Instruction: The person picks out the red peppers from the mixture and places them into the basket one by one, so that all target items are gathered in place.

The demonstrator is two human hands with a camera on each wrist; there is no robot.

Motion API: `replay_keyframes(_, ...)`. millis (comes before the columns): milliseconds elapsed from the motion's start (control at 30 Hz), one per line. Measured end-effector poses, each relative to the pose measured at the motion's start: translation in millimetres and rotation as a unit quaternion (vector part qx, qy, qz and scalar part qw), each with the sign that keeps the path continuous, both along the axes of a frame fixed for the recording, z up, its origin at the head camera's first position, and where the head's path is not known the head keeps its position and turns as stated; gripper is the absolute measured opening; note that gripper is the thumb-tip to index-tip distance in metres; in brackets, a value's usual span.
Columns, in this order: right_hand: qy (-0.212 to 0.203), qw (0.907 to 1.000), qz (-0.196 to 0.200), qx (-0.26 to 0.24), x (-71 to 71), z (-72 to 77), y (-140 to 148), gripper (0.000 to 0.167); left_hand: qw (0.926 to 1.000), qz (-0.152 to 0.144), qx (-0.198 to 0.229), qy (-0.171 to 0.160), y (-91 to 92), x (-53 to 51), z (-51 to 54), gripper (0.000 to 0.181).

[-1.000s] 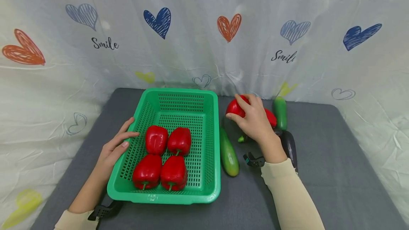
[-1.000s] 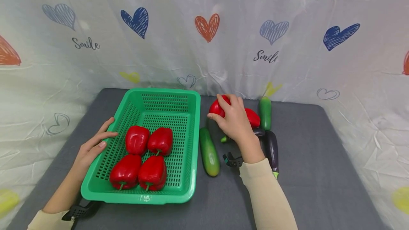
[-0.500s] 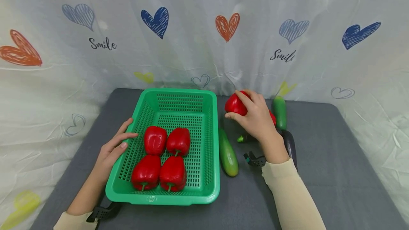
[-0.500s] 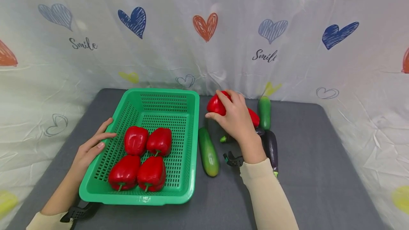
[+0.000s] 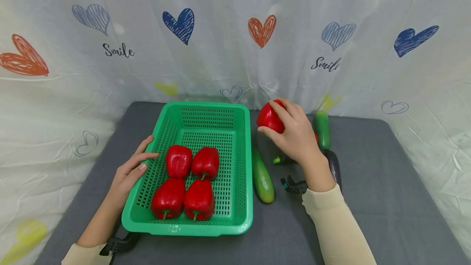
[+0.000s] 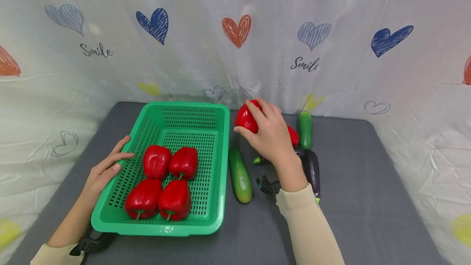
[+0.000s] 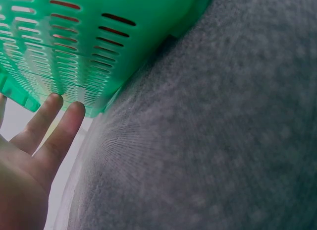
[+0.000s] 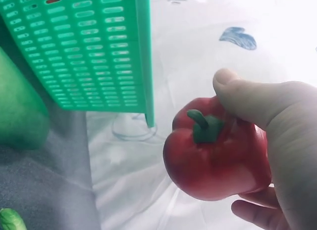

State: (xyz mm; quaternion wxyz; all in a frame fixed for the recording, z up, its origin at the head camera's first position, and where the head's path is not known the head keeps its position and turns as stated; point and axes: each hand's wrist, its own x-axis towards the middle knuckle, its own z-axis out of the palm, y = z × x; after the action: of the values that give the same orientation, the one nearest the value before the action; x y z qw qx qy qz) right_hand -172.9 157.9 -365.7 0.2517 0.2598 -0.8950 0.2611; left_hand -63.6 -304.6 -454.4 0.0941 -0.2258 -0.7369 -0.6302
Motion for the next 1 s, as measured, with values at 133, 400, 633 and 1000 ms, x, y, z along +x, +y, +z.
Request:
replay_keyframes(133, 0.003, 0.9999, 0.008, -0.007, 0.4, 2.5, -2.1, 0.073, 1.0, -0.001, -0.002, 0.007, -1.5, -0.6, -3.0, 0.036)
replay_keyframes(400, -0.042, 0.9985, 0.021, -0.027, 1.6, 7.1, -8.7, 0.072, 1.0, 0.006, -0.001, 0.007, -2.5, -1.3, -4.3, 0.035)
replay_keyframes(633, -0.05, 0.9971, 0.039, -0.041, 1.9, 8.2, -19.9, 0.068, 1.0, 0.004, 0.002, 0.005, -2.9, -1.3, -4.2, 0.035)
replay_keyframes(1000, 0.034, 0.9927, 0.094, -0.067, -5.5, 13.8, -37.5, 0.062, 0.9999, 0.012, -0.003, -0.003, -2.3, -1.2, -3.6, 0.035)
